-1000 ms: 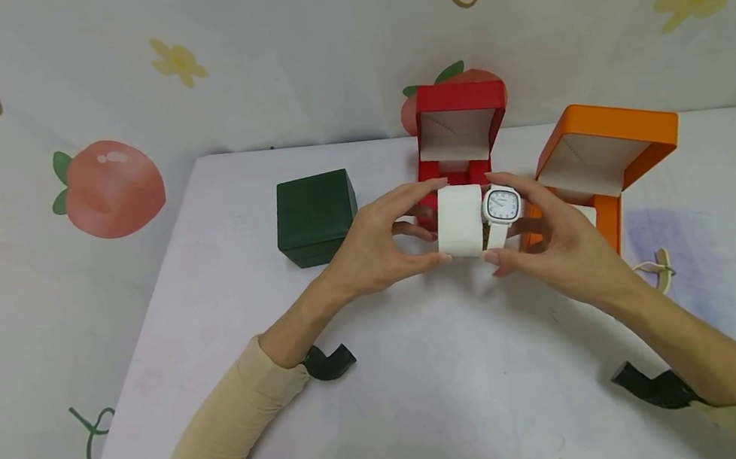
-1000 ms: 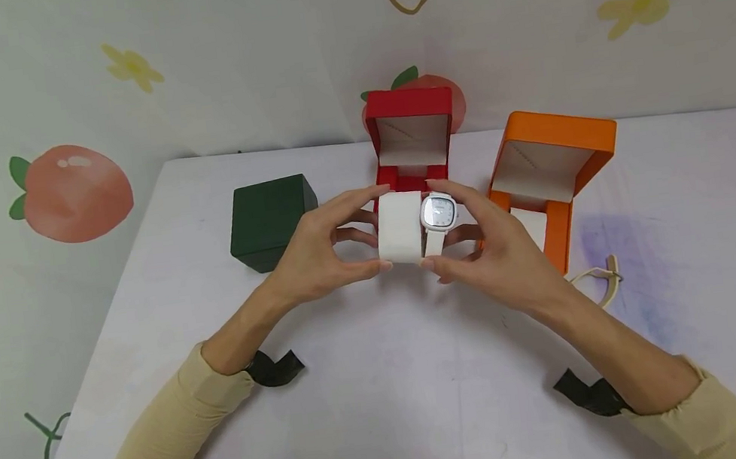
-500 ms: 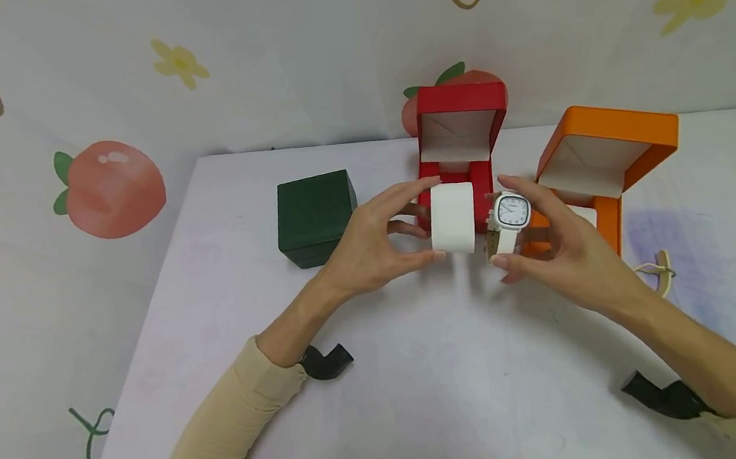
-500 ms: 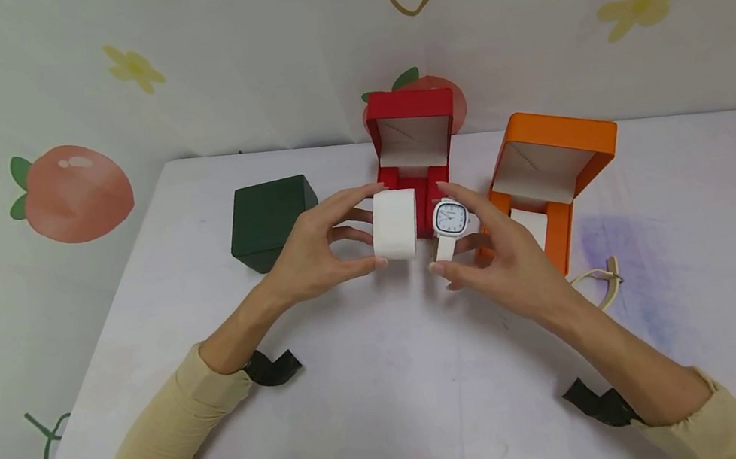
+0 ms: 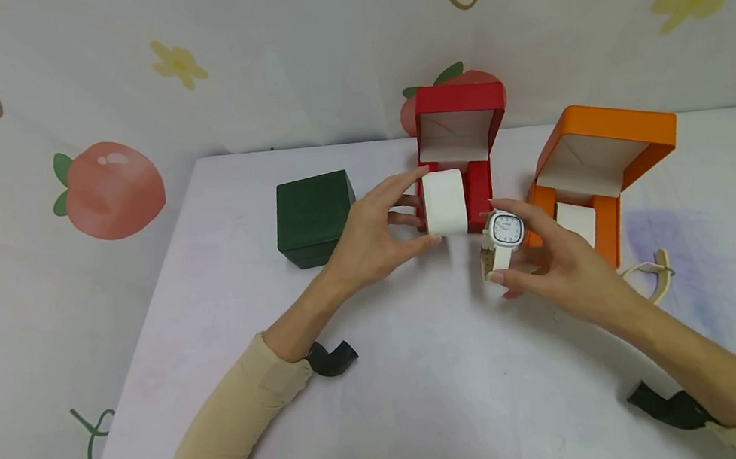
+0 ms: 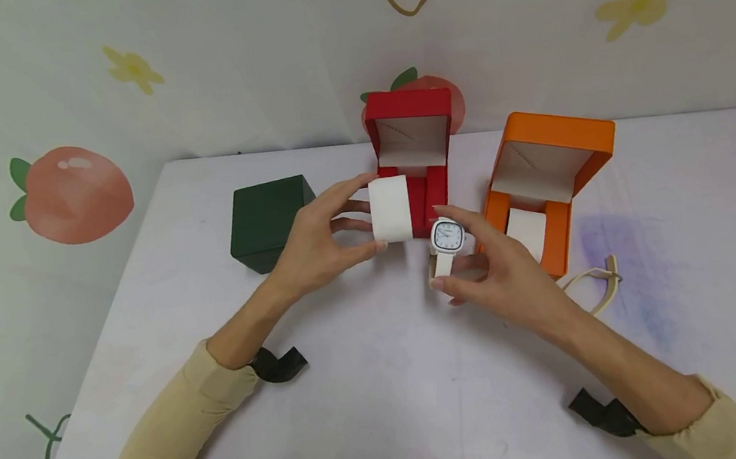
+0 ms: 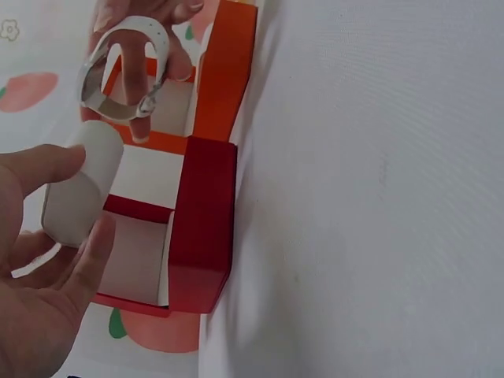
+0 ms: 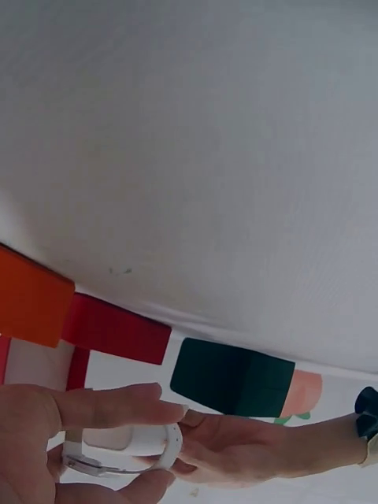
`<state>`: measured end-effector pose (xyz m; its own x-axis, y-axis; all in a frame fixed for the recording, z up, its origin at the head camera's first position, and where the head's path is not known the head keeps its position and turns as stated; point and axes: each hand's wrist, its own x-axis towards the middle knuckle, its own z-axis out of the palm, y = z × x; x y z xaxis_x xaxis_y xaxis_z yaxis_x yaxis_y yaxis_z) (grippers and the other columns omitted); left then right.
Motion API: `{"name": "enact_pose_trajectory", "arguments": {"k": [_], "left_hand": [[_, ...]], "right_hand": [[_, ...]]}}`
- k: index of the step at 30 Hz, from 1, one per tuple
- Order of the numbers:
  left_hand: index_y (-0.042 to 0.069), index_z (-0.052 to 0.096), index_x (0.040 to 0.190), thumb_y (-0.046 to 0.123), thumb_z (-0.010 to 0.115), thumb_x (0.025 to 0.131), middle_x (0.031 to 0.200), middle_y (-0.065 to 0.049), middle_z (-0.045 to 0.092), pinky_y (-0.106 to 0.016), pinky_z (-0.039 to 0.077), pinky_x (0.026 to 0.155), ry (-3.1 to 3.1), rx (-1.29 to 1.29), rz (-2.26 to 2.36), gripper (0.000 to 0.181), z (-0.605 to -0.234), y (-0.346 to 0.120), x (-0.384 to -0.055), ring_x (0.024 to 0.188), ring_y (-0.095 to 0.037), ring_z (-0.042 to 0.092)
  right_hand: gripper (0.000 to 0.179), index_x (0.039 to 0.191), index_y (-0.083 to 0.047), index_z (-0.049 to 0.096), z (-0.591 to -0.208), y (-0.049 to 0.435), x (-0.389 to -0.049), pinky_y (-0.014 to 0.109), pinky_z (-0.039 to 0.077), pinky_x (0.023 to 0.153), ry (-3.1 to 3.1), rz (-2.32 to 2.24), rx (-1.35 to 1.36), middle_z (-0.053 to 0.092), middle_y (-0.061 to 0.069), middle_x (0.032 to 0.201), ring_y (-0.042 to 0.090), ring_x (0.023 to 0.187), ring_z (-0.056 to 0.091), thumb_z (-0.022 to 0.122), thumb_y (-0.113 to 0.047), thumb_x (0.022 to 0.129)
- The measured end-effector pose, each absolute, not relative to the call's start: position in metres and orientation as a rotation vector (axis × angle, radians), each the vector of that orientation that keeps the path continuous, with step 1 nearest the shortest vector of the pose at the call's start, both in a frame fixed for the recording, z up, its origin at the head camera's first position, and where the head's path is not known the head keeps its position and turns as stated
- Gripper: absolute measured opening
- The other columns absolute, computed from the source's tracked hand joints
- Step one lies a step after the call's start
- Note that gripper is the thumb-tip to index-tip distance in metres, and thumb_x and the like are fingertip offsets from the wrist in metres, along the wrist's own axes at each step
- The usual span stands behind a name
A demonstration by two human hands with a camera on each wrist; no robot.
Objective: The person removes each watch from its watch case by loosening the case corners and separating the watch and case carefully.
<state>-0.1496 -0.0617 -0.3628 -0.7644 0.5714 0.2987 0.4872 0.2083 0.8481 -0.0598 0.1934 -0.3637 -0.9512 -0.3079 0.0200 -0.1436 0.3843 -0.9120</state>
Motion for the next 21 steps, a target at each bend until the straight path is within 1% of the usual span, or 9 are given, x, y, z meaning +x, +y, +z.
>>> {"name": "enact_pose_trajectory", "arguments": {"k": [3, 5, 6, 10, 13, 17, 21], "left_hand": [[0.007, 0.043, 0.148, 0.003, 0.083, 0.079, 0.137, -0.009, 0.052, -0.025, 0.055, 0.088, 2.417, 0.989, 1.587, 0.080, -0.362, -0.059, -0.150, 0.106, -0.015, 0.062], [0.008, 0.043, 0.148, 0.004, 0.083, 0.079, 0.137, -0.008, 0.052, -0.025, 0.055, 0.088, 2.433, 0.952, 1.557, 0.081, -0.362, -0.056, -0.151, 0.106, -0.015, 0.062], [0.008, 0.043, 0.148, 0.004, 0.083, 0.079, 0.138, -0.007, 0.052, -0.025, 0.055, 0.088, 2.436, 0.938, 1.543, 0.080, -0.362, -0.055, -0.152, 0.107, -0.015, 0.062], [0.008, 0.042, 0.149, 0.006, 0.083, 0.079, 0.136, -0.008, 0.053, -0.025, 0.055, 0.089, 2.442, 0.903, 1.493, 0.081, -0.362, -0.051, -0.155, 0.109, -0.019, 0.062], [0.008, 0.043, 0.149, 0.007, 0.083, 0.080, 0.132, -0.009, 0.055, -0.025, 0.055, 0.089, 2.453, 0.887, 1.462, 0.080, -0.361, -0.049, -0.157, 0.109, -0.021, 0.062], [0.009, 0.043, 0.149, 0.008, 0.082, 0.081, 0.129, -0.009, 0.057, -0.025, 0.055, 0.089, 2.476, 0.868, 1.419, 0.079, -0.361, -0.046, -0.159, 0.107, -0.020, 0.062], [0.009, 0.042, 0.149, 0.010, 0.082, 0.082, 0.126, -0.009, 0.058, -0.023, 0.054, 0.088, 2.509, 0.866, 1.381, 0.078, -0.363, -0.044, -0.163, 0.107, -0.019, 0.060]], "right_hand": [[0.089, 0.155, -0.026, 0.032, -0.368, 0.192, -0.058, 0.028, 0.060, 0.070, 2.514, -1.570, -0.431, 0.051, 0.008, 0.125, 0.026, 0.091, 0.070, 0.080, -0.004, 0.083], [0.089, 0.154, -0.026, 0.032, -0.370, 0.191, -0.057, 0.028, 0.060, 0.070, 2.503, -1.555, -0.437, 0.052, 0.008, 0.123, 0.024, 0.089, 0.070, 0.081, -0.005, 0.082], [0.090, 0.154, -0.027, 0.032, -0.371, 0.191, -0.057, 0.028, 0.060, 0.070, 2.493, -1.550, -0.437, 0.053, 0.009, 0.121, 0.023, 0.088, 0.070, 0.081, -0.006, 0.082], [0.092, 0.154, -0.033, 0.031, -0.374, 0.190, -0.056, 0.028, 0.060, 0.072, 2.472, -1.501, -0.421, 0.054, 0.006, 0.122, 0.020, 0.091, 0.068, 0.084, -0.016, 0.081], [0.094, 0.153, -0.034, 0.030, -0.375, 0.190, -0.055, 0.026, 0.059, 0.073, 2.484, -1.461, -0.411, 0.054, 0.005, 0.125, 0.020, 0.094, 0.066, 0.086, -0.022, 0.079], [0.093, 0.152, -0.030, 0.032, -0.376, 0.189, -0.054, 0.026, 0.059, 0.072, 2.494, -1.447, -0.390, 0.056, 0.005, 0.121, 0.020, 0.093, 0.066, 0.087, -0.020, 0.078], [0.090, 0.151, -0.027, 0.034, -0.375, 0.187, -0.053, 0.027, 0.059, 0.071, 2.494, -1.444, -0.408, 0.055, 0.006, 0.123, 0.020, 0.092, 0.067, 0.087, -0.020, 0.078]]}}
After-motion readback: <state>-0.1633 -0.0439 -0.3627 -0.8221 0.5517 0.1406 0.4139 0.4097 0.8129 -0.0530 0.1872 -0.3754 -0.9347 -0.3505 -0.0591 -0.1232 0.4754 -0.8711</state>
